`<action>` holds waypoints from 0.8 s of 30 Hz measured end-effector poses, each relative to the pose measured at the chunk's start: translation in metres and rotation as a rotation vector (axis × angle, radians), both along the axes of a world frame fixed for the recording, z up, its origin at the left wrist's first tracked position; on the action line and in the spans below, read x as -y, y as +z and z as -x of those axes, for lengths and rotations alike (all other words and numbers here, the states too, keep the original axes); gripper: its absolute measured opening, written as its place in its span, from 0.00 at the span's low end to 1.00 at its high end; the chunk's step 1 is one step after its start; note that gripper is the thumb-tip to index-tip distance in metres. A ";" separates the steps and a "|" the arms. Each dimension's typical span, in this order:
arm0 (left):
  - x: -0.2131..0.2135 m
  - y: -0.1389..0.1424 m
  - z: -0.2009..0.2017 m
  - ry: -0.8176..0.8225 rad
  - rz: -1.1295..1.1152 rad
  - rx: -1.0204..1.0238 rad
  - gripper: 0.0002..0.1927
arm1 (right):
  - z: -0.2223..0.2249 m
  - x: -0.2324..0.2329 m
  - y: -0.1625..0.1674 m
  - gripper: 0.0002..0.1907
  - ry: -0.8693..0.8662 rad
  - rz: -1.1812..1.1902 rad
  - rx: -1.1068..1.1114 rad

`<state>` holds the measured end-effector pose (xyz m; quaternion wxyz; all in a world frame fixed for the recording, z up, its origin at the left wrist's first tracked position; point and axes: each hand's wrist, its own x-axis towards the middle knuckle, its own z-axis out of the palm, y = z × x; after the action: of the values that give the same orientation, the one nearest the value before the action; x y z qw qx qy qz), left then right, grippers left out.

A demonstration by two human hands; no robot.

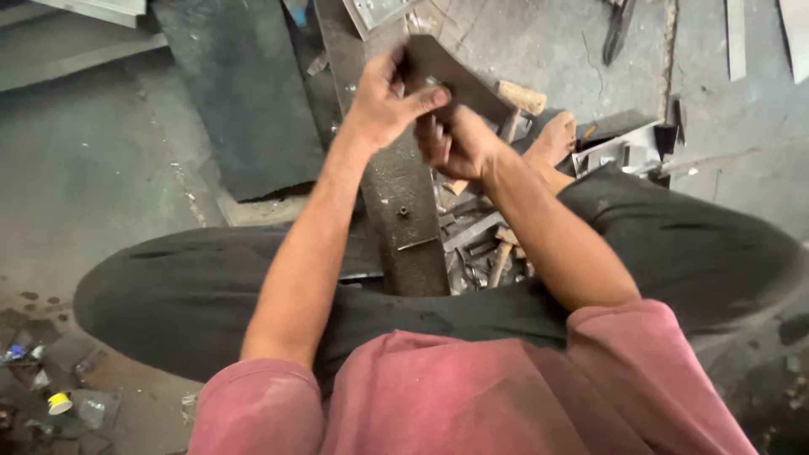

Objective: The person sits on the floor and uses a hammer to shape a small metal bracket on an anvil. They repeatedly position the bracket, strike it, and check its alignment with other metal pieces.

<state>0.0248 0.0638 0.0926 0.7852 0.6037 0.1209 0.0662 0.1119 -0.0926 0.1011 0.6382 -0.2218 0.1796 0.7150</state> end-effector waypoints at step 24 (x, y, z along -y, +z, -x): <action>0.003 -0.036 0.033 0.395 -0.688 -0.711 0.32 | 0.027 0.140 -0.055 0.21 0.737 0.660 1.065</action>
<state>-0.0082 0.0610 0.0562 0.4247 0.7773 0.4625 0.0399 0.0844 -0.2327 0.0462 0.2569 -0.7668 -0.0355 0.5872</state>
